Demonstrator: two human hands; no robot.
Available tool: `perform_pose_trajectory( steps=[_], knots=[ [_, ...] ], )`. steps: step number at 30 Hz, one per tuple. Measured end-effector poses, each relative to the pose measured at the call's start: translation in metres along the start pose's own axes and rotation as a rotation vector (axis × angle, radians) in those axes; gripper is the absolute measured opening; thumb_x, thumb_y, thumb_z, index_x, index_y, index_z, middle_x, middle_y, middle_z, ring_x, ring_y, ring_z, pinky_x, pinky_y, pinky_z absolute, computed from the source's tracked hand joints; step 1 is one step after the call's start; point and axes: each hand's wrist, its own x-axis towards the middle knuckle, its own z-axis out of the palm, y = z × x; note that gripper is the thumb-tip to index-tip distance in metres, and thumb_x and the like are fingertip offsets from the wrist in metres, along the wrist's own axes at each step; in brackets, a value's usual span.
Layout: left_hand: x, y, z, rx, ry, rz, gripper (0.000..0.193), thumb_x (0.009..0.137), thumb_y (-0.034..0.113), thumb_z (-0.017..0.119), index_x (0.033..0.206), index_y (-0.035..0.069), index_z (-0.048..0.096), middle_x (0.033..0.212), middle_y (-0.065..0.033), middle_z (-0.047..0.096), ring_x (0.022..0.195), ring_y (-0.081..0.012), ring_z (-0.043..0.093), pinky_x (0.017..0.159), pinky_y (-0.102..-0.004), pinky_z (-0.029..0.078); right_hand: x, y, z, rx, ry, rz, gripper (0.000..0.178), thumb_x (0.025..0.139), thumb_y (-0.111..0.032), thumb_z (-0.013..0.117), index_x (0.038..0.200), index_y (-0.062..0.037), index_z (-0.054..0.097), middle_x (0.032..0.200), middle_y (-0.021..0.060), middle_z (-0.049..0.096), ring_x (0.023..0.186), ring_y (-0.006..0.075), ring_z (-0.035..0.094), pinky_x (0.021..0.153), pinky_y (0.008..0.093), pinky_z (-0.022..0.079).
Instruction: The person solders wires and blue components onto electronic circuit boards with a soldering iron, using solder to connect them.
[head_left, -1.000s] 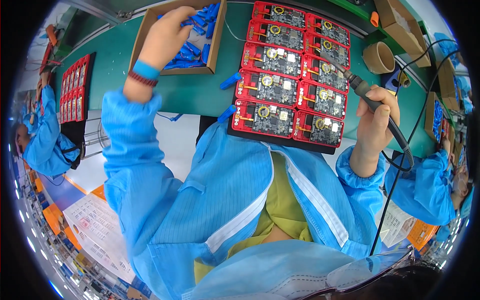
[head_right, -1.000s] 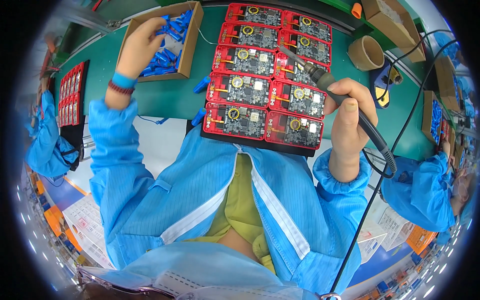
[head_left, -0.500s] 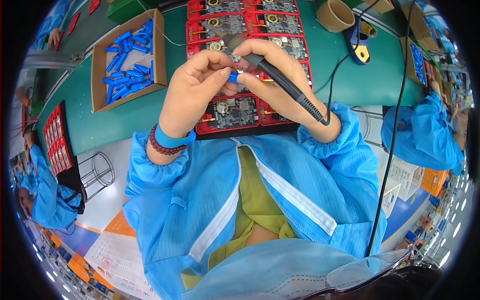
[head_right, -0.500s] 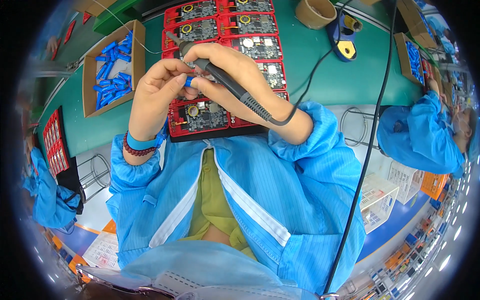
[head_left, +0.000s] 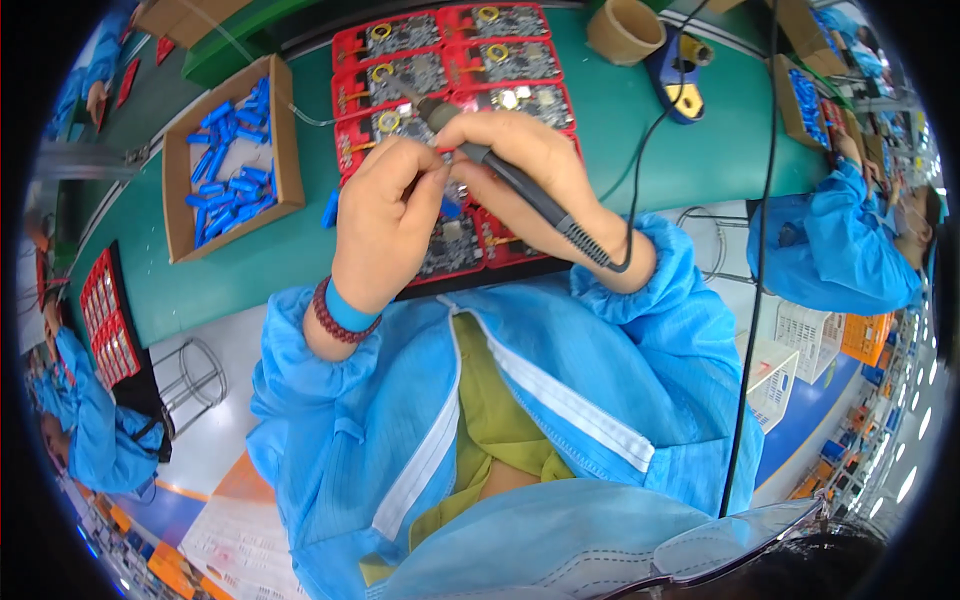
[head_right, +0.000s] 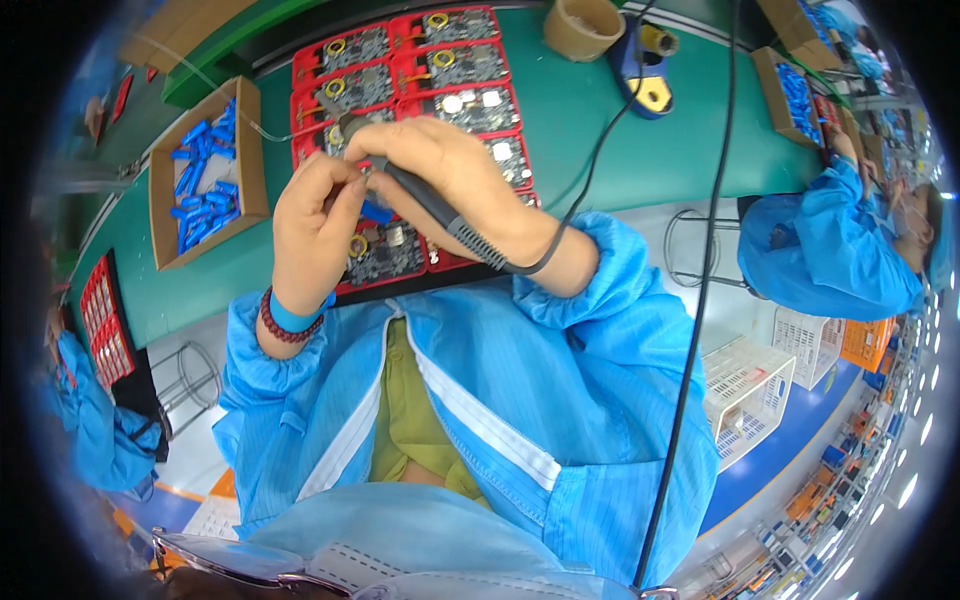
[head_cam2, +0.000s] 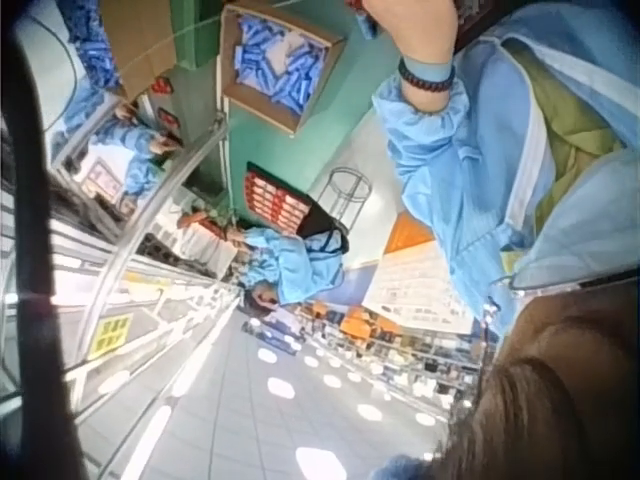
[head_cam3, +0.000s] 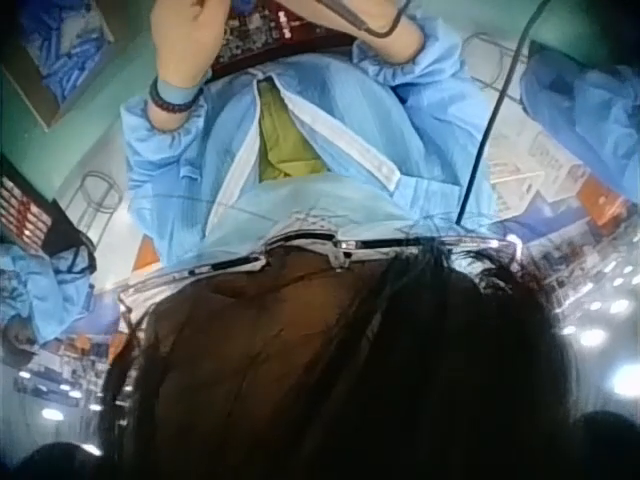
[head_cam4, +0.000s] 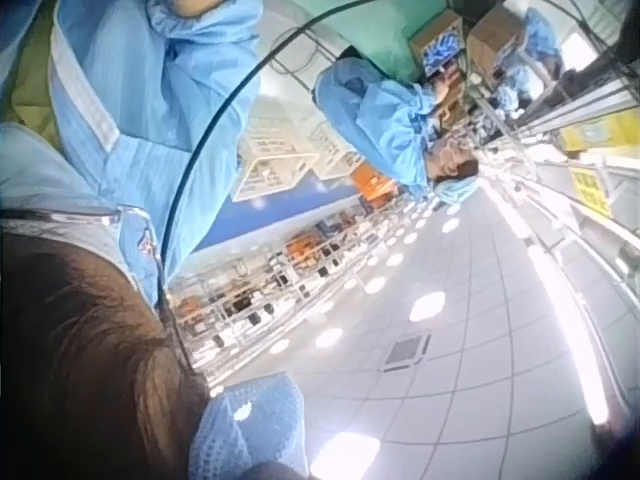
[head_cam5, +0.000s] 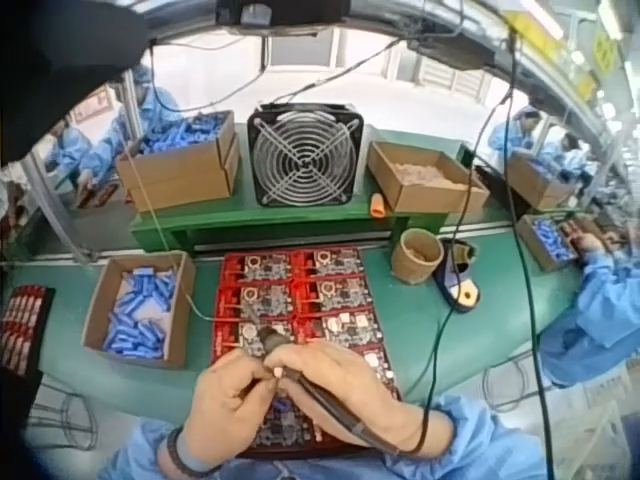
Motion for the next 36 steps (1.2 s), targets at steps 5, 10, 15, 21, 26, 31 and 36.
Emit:
perform_pose_trajectory(
  steps=[5, 10, 15, 21, 26, 31, 36],
  knots=[
    [0.004, 0.008, 0.008, -0.036, 0.077, 0.062, 0.004, 0.079, -0.003, 0.056, 0.081, 0.0, 0.054, 0.074, -0.0139, 0.053, 0.066, -0.029, 0.054, 0.058, -0.0341, 0.043, 0.002, -0.001, -0.007, -0.009, 0.023, -0.028, 0.031, 0.072, 0.005, 0.066, 0.1, -0.0065, 0.059, 0.087, 0.0093, 0.062, 0.075, 0.0265, 0.06, 0.066, 0.0327, 0.048],
    [0.007, 0.01, 0.01, -0.022, 0.097, 0.04, 0.005, 0.079, -0.003, 0.057, 0.081, 0.0, 0.054, 0.074, -0.0144, 0.053, 0.065, -0.0295, 0.054, 0.056, -0.0348, 0.042, 0.001, 0.002, -0.008, -0.027, 0.024, -0.043, 0.032, 0.071, 0.006, 0.066, 0.099, -0.0065, 0.059, 0.086, 0.0089, 0.062, 0.074, 0.0262, 0.06, 0.064, 0.033, 0.048],
    [0.012, 0.015, 0.011, -0.026, 0.076, 0.091, 0.006, 0.079, -0.004, 0.057, 0.083, 0.0, 0.055, 0.074, -0.015, 0.053, 0.065, -0.0302, 0.054, 0.056, -0.035, 0.042, 0.002, 0.007, -0.016, -0.068, -0.012, -0.128, 0.034, 0.069, 0.008, 0.065, 0.099, -0.0067, 0.058, 0.085, 0.0091, 0.06, 0.071, 0.0272, 0.058, 0.063, 0.0336, 0.047],
    [0.015, -0.005, -0.029, -0.095, 0.384, -0.068, 0.004, 0.089, 0.002, 0.053, 0.085, 0.001, 0.053, 0.072, -0.0028, 0.05, 0.063, -0.0119, 0.047, 0.056, -0.0253, 0.038, 0.01, 0.023, -0.073, -0.299, 0.159, -0.062, 0.034, 0.066, 0.008, 0.06, 0.096, -0.0078, 0.06, 0.088, 0.0089, 0.06, 0.078, 0.0297, 0.057, 0.069, 0.0361, 0.046],
    [-0.001, -0.039, -0.057, -0.088, 0.337, -0.122, 0.007, 0.092, 0.007, 0.052, 0.086, 0.003, 0.052, 0.073, 0.0025, 0.046, 0.065, -0.0043, 0.038, 0.056, -0.0197, 0.032, 0.08, 0.074, -0.139, -0.489, 0.579, -0.184, 0.013, 0.085, -0.001, 0.057, 0.098, -0.0029, 0.059, 0.079, 0.0026, 0.058, 0.067, 0.0078, 0.054, 0.062, 0.0215, 0.043],
    [-0.008, -0.051, -0.053, 0.003, 0.258, -0.173, 0.008, 0.09, 0.006, 0.053, 0.083, 0.002, 0.052, 0.07, 0.0003, 0.047, 0.062, -0.0061, 0.04, 0.054, -0.0218, 0.034, 0.125, 0.133, -0.204, -0.759, 0.469, 0.02, 0.022, 0.085, -0.006, 0.058, 0.107, -0.0059, 0.056, 0.083, 0.0104, 0.058, 0.079, 0.0161, 0.056, 0.072, 0.0266, 0.046],
    [-0.009, -0.061, -0.053, 0.184, 0.209, -0.136, 0.007, 0.085, 0.004, 0.055, 0.082, -0.001, 0.053, 0.072, -0.0121, 0.054, 0.064, -0.0226, 0.053, 0.058, -0.0314, 0.042, 0.128, 0.136, -0.196, -0.538, 0.515, -0.218, 0.018, 0.086, -0.003, 0.057, 0.104, -0.0057, 0.056, 0.083, 0.0059, 0.058, 0.076, 0.0126, 0.055, 0.068, 0.0244, 0.046]
  ],
)
